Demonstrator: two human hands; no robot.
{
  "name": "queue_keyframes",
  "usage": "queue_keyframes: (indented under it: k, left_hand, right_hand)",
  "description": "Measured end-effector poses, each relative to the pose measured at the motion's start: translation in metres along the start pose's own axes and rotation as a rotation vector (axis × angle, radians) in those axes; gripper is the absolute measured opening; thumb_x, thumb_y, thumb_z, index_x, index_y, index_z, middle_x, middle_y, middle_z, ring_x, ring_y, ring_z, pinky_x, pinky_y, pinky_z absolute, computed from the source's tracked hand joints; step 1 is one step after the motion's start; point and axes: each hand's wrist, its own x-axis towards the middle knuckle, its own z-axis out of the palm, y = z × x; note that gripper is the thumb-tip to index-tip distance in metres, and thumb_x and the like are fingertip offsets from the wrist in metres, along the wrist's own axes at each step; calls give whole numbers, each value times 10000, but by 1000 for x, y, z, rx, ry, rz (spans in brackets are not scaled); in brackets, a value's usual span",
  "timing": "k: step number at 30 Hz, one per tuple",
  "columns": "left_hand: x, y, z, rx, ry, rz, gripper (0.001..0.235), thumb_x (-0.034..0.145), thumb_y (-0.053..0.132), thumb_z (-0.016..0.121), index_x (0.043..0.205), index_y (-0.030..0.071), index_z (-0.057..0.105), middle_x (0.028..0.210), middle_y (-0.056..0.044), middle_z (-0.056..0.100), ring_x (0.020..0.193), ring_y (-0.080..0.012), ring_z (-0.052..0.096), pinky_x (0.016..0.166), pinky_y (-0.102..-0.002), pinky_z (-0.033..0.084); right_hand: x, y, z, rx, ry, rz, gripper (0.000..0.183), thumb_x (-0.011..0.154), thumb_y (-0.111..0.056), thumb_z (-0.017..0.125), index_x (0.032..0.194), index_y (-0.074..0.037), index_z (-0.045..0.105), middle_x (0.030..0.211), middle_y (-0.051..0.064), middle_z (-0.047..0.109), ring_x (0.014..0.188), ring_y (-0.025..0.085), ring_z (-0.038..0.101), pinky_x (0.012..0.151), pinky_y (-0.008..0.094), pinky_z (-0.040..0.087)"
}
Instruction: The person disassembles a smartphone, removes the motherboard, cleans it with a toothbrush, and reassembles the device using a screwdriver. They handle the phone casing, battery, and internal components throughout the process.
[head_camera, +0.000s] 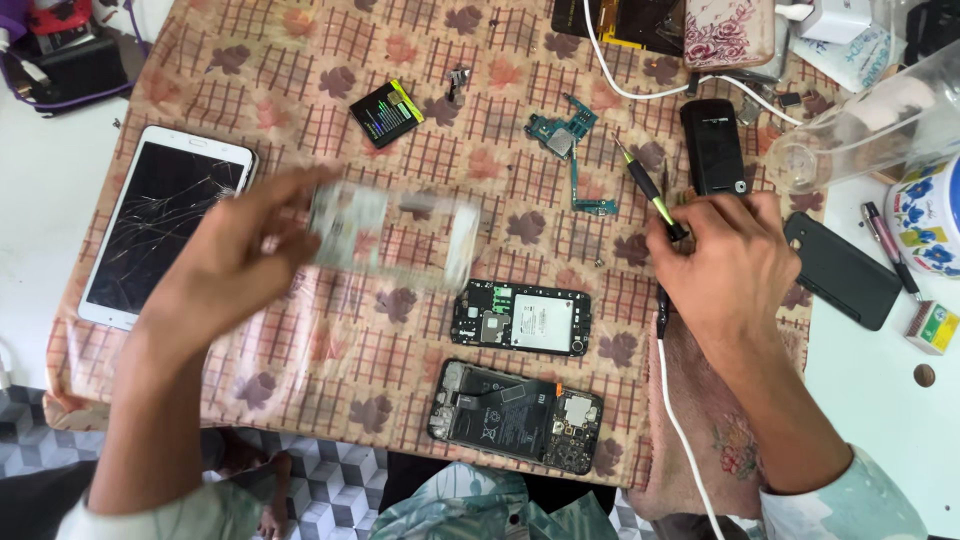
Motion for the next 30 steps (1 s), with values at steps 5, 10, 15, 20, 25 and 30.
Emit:
queue_keyframes:
  k: [5, 10, 15, 20, 25, 30]
  left_hand:
    - [-39, 6, 5, 185, 145, -257, 590, 779, -133, 585, 1348, 21, 603, 1099, -151, 699, 861, -233, 744, 775, -386, 652]
    - [-29, 20, 5, 542, 96, -504, 619, 795, -77, 691, 1384, 107, 639, 1361, -117, 646, 802, -278, 768, 815, -406, 616]
    - [17, 31, 32, 1008, 51, -225, 449, 689, 8, 726, 1136, 39, 698, 1135, -185, 698, 888, -351, 730, 664, -455, 595]
    - [152, 20, 103, 766, 189, 618, 288, 718, -102, 644, 993, -29, 687, 1047, -180, 707, 1031, -353, 691, 787, -415, 608]
    - [214, 9, 145, 793, 22, 441, 333, 773, 9, 746, 1096, -49, 690, 1082, -209, 700, 1037, -335, 669, 870, -467, 576]
    - [202, 9, 123, 589, 30, 411, 264, 799, 45, 825, 1044, 0, 736, 1061, -193, 722, 1058, -342, 660, 921, -474, 550]
  right_hand:
    - [4, -14, -5, 115, -22, -262, 213, 911, -261, 826, 985, -62, 820, 1017, 52, 782, 944, 178, 618, 647, 324, 517]
    - [-3, -44, -14, 520, -286, -491, 601, 668, -538, 853, 1033, -66, 779, 1082, 56, 768, 1022, 218, 638, 821, 361, 555]
    - [-4, -49, -14, 518, -311, -513, 629, 657, -547, 856, 1039, -56, 769, 1101, 67, 762, 1047, 220, 631, 871, 390, 546]
    - [-5, -38, -3, 621, -65, -518, 538, 722, -505, 830, 968, -31, 766, 937, 103, 758, 894, 236, 671, 796, 380, 551]
    - [-8, -15, 9, 614, 98, -355, 209, 848, -245, 829, 840, -54, 745, 798, 78, 749, 773, 212, 689, 766, 357, 537]
    - [-12, -15, 5, 643, 164, -241, 115, 870, -109, 818, 854, -38, 729, 804, 90, 738, 814, 224, 684, 767, 361, 526]
